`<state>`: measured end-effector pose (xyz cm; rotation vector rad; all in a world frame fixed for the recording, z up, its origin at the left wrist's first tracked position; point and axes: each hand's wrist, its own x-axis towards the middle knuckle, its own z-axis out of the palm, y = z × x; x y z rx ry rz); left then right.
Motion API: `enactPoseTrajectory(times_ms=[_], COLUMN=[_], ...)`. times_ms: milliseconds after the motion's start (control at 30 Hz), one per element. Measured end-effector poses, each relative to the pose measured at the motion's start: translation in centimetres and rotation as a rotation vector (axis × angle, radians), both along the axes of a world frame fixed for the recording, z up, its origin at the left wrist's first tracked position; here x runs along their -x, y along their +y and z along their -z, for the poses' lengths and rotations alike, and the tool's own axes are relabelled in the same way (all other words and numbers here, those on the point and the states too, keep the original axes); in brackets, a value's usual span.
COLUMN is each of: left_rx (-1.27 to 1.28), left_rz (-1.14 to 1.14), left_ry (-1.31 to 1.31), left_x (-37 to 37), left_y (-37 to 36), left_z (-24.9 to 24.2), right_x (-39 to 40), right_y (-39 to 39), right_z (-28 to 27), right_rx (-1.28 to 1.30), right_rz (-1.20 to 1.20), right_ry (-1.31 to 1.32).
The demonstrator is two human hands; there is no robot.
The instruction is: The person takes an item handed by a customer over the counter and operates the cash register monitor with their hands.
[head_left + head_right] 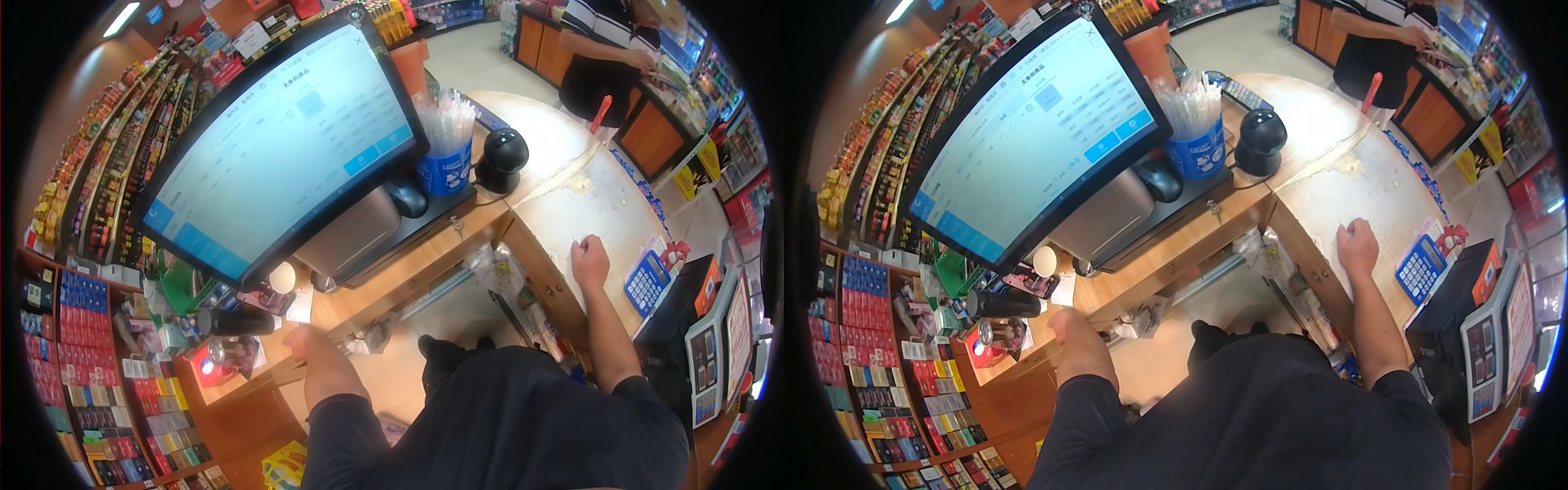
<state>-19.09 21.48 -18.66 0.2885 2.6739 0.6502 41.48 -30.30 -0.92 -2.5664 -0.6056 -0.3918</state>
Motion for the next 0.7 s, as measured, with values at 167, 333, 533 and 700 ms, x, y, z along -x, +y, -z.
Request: enactPoseTrajectory(times_ms=[167,333,533,700], left_rx=[0.013,0.005,-0.031,-0.074], left_rz=[-0.002,0.016,-0.026,-0.004], left_ry=[-0.009,-0.022,-0.040,-0.078], left_x=[-0.3,0.9,-0.4,0.6], left_y=[-0.2,0.6,-0.6,0.0], left_z=[-0.8,1.0,-1.3,-0.1], right_x=[0.1,0.1,0.0,0.3], right_y=[0.1,0.0,0.1,0.1], right_z=[-0.5,-0.4,-0.3,-0.7], right_rx=[0.002,-0.004,0.001,-0.009], right_rz=[0.018,0.007,0.010,0.011], right_ry=[0.071,0.053,0.060,0.071])
